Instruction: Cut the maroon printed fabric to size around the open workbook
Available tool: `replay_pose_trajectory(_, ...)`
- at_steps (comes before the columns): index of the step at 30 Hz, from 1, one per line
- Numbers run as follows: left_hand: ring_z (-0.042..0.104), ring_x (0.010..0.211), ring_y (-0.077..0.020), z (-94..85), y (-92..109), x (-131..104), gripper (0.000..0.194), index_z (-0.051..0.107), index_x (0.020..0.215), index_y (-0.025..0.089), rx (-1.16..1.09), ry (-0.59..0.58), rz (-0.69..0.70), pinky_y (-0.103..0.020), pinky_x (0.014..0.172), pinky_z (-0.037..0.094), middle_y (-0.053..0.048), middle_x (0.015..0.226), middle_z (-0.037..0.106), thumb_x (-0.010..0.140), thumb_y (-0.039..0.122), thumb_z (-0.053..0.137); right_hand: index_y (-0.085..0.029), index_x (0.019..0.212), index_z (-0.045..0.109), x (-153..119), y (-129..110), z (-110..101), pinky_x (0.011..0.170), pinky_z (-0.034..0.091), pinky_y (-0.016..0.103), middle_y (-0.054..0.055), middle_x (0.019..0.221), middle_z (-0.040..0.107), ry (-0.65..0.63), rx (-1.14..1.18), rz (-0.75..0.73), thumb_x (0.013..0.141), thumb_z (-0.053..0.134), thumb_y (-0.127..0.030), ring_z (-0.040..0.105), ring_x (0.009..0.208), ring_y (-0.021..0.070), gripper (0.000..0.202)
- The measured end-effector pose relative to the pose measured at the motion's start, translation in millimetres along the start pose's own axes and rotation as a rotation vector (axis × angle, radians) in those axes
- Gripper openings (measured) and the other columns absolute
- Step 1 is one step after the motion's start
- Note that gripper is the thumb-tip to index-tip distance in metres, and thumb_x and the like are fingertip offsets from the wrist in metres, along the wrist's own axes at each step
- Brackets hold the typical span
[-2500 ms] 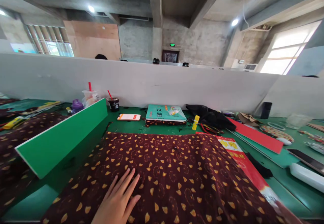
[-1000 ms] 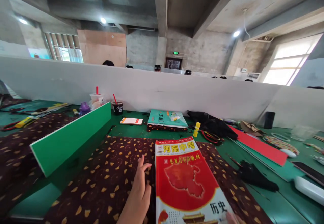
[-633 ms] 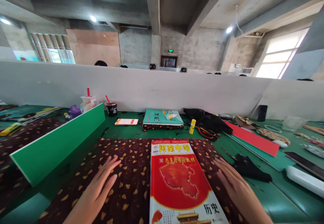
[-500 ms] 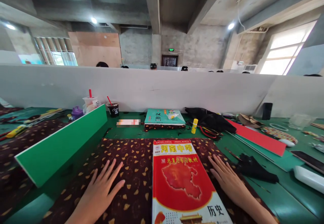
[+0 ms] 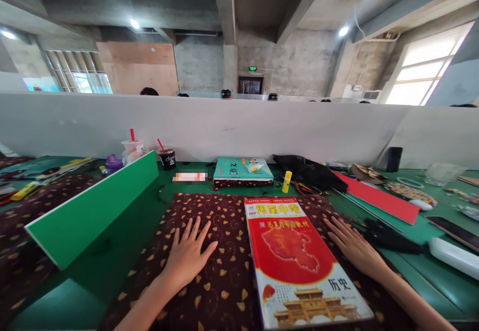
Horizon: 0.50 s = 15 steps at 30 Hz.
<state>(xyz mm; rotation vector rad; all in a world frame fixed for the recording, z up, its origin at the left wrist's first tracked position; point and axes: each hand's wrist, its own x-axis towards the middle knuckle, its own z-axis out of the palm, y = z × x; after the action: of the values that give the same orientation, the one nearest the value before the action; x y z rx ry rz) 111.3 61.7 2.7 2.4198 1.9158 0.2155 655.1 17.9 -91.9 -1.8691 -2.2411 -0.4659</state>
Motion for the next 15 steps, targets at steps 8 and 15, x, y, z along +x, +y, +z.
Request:
replay_pose_trajectory(8,0.017,0.151,-0.0337,-6.2,37.3,12.2,0.067,0.033,0.153,0.027,0.012,-0.014,0.021,-0.063,0.119,0.017,-0.009,0.162,0.020,0.096,0.063,0.031,-0.024,0.129,0.066,9.2,30.1,-13.2,0.112,0.039,0.053,0.007,0.151,0.049,-0.007,0.102,0.123,0.095,0.026,-0.041,0.038,0.143,0.0294,0.055)
replay_pose_trajectory(15,0.032,0.146,-0.0362,9.1,2.4,-39.0,0.069,0.043,0.148,0.019,0.129,0.073,-0.023,-0.061,0.113,0.034,-0.011,0.157,0.032,0.093,0.061,0.037,-0.027,0.110,0.076,-47.4,-28.2,-22.9,0.108,0.033,0.072,0.011,0.127,0.069,0.080,0.079,0.251,0.092,0.032,-0.040,0.049,0.134,0.0388,0.049)
